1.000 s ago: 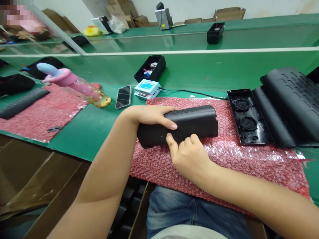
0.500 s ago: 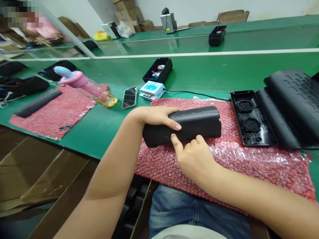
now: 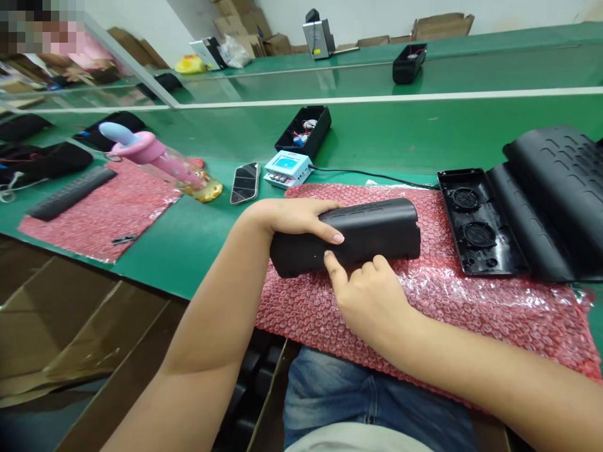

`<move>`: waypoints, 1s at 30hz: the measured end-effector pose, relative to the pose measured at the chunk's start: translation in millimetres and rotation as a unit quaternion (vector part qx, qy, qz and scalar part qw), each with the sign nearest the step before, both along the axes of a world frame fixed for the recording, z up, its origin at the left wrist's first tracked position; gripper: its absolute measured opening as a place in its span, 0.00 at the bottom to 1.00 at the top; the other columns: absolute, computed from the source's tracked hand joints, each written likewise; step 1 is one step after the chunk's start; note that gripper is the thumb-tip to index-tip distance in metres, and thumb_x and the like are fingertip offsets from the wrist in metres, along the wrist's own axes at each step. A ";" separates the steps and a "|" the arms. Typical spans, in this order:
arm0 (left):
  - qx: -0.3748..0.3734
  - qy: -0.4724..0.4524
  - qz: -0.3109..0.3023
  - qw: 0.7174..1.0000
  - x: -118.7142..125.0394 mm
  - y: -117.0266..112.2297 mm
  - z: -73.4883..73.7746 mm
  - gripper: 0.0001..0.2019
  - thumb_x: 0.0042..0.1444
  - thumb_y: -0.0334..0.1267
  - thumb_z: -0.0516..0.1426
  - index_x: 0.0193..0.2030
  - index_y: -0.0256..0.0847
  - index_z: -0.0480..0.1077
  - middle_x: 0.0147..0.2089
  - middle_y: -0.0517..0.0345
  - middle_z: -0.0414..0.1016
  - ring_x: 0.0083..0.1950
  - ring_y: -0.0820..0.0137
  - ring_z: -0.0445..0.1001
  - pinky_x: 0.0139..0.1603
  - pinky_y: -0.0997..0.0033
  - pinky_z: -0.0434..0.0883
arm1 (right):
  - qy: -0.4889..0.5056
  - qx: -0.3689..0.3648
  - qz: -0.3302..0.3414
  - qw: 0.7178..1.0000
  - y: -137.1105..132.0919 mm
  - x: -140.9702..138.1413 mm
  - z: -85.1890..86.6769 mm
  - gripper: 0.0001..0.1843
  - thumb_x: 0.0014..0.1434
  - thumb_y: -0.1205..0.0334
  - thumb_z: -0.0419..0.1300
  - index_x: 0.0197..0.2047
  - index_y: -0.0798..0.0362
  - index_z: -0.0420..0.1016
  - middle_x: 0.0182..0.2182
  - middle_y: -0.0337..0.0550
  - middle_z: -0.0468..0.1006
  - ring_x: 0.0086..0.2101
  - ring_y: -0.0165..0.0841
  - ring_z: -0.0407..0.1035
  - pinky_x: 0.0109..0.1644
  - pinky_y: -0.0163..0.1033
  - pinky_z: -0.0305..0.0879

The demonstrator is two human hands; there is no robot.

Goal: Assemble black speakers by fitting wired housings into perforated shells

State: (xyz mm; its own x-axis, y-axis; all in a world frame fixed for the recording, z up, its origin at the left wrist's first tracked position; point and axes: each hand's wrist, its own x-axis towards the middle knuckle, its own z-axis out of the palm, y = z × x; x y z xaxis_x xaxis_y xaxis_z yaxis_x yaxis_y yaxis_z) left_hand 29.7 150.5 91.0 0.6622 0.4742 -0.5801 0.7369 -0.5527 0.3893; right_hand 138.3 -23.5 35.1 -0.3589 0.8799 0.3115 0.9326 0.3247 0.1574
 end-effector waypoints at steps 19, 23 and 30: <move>0.013 0.013 -0.011 1.000 0.8 -2.1 4.1 0.46 0.40 0.66 0.54 0.63 0.42 0.56 0.65 0.53 0.61 0.59 0.58 0.64 0.56 0.68 0.60 | -0.008 0.004 -0.001 1.000 -1.7 -1.7 2.1 0.27 0.50 0.74 0.52 0.55 0.61 0.70 0.16 0.43 0.69 0.18 0.33 0.63 0.28 0.39 0.41; 0.012 0.013 -0.011 1.000 0.9 -2.3 3.8 0.45 0.40 0.66 0.54 0.63 0.43 0.56 0.64 0.54 0.61 0.59 0.58 0.64 0.56 0.68 0.61 | -0.006 0.008 -0.004 1.000 -1.9 -1.8 1.7 0.27 0.50 0.73 0.52 0.54 0.61 0.71 0.16 0.44 0.69 0.18 0.32 0.63 0.28 0.39 0.41; 0.006 -0.005 -0.009 1.000 0.3 -1.5 1.8 0.43 0.40 0.66 0.55 0.60 0.42 0.59 0.63 0.53 0.63 0.57 0.59 0.65 0.54 0.68 0.62 | -0.015 0.003 -0.005 1.000 -1.5 -2.4 0.7 0.25 0.53 0.73 0.50 0.55 0.60 0.71 0.16 0.44 0.69 0.18 0.31 0.63 0.28 0.39 0.41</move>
